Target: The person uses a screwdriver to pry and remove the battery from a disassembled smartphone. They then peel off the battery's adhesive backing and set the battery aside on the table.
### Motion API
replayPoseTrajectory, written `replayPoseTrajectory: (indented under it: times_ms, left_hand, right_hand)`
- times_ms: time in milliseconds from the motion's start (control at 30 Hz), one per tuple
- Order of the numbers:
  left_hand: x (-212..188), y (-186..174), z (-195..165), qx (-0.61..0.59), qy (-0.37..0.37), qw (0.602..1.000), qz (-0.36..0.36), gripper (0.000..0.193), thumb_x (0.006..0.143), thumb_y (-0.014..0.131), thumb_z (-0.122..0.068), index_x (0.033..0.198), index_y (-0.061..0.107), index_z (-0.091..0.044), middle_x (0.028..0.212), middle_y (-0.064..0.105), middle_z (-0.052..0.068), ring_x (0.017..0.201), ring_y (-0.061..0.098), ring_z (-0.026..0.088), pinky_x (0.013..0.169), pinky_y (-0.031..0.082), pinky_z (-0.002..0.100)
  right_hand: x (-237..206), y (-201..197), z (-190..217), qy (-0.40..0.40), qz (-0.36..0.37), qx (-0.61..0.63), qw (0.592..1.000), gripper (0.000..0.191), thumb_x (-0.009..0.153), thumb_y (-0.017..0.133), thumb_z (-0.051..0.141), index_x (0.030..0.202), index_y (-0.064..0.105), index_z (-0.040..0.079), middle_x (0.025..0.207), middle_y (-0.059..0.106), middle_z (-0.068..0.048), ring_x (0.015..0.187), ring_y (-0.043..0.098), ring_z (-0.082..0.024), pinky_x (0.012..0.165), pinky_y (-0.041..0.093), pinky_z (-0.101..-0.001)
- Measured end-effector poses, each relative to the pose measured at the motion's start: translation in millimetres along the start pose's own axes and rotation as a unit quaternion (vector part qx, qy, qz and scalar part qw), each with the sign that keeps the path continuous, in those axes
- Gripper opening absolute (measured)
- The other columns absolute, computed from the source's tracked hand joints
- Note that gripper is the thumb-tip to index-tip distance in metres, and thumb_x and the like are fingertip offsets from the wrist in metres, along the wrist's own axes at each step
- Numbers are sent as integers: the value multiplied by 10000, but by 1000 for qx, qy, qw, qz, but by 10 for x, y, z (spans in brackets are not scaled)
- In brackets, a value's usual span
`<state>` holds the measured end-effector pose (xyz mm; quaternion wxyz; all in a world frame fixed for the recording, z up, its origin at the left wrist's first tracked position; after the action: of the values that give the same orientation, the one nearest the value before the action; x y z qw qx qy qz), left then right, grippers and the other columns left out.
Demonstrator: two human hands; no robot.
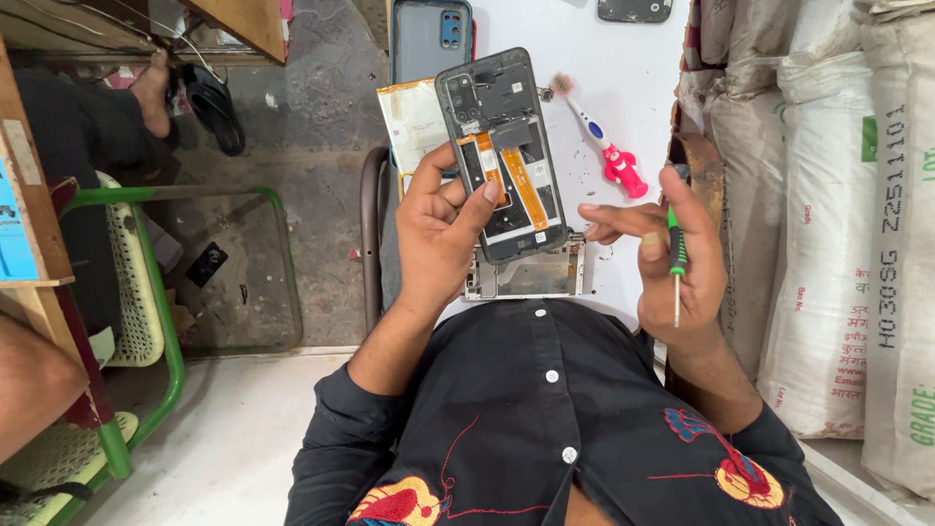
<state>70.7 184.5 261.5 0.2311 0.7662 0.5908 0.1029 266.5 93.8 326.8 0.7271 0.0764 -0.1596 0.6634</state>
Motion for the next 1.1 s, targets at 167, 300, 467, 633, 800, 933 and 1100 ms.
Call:
replayPoseTrajectory:
  times_ms: [167, 300, 467, 633, 800, 933, 1100]
  left_hand:
    - [-1, -38, -31, 11, 14, 1000, -14, 428, 1051, 615, 31, 1440, 438, 55, 1190, 733, 190, 1081, 720, 182, 972, 587, 307]
    - [-24, -28, -50, 5, 14, 1000, -10, 437, 1054, 613, 23, 1452, 433, 51, 1198, 729, 185, 1078, 717, 179, 970, 593, 308]
    - [-46, -1, -58, 5, 12, 1000, -3, 453, 1060, 611, 16, 1470, 421, 49, 1197, 730, 185, 1084, 711, 173, 967, 592, 305]
    - [-51, 17, -67, -2, 21, 1000, 2, 446, 1070, 605, 19, 1472, 415, 51, 1215, 727, 185, 1104, 712, 177, 984, 592, 308]
    - [-59, 18, -65, 1, 21, 1000, 2, 447, 1070, 597, 16, 1475, 410, 42, 1213, 729, 182, 1108, 712, 173, 983, 592, 305]
    - [-68, 49, -78, 7, 23, 1000, 9, 441, 1082, 594, 10, 1481, 409, 40, 1211, 730, 182, 1106, 710, 170, 981, 585, 298]
    - [-64, 74, -92, 34, 23, 999, 12, 442, 1087, 584, -2, 1487, 400, 38, 1191, 740, 174, 1101, 714, 158, 984, 578, 283]
  right_hand:
    - [10, -75, 7, 39, 4, -117, 992, 457, 1072, 570, 191, 1490, 500, 22, 857, 686, -47, 779, 679, -134, 751, 537, -288]
    - [82, -41, 242, -49, 44, -285, 956, 391, 851, 786, 148, 1212, 704, 20, 731, 554, -82, 690, 539, -242, 687, 448, -379]
    - [90, 71, 234, -28, 79, -256, 963, 407, 866, 799, 191, 1228, 680, 46, 827, 615, -84, 753, 616, -229, 699, 479, -359]
    - [80, 125, 109, 6, 99, -284, 954, 494, 906, 760, 131, 1353, 614, -19, 1001, 692, -158, 794, 679, -247, 719, 532, -363]
    - [98, 174, 186, -28, 118, -243, 962, 324, 987, 686, -9, 1299, 612, 37, 1024, 691, -127, 850, 718, -241, 702, 570, -328]
    - [122, 207, 300, -59, 145, -252, 955, 265, 905, 783, 11, 1155, 727, 78, 921, 715, -87, 710, 704, -174, 601, 540, -302]
    - [179, 216, 313, -46, 169, -264, 948, 243, 883, 774, 1, 1115, 749, 70, 901, 713, -72, 698, 697, -168, 589, 523, -300]
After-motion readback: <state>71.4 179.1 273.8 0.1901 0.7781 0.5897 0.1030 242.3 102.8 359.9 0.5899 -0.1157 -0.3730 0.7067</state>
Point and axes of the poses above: each hand's wrist, its own x-axis towards the middle knuckle, its own y-axis out of the palm, z = x × y, the point moved 9 cm from there along x, towards the middle knuckle
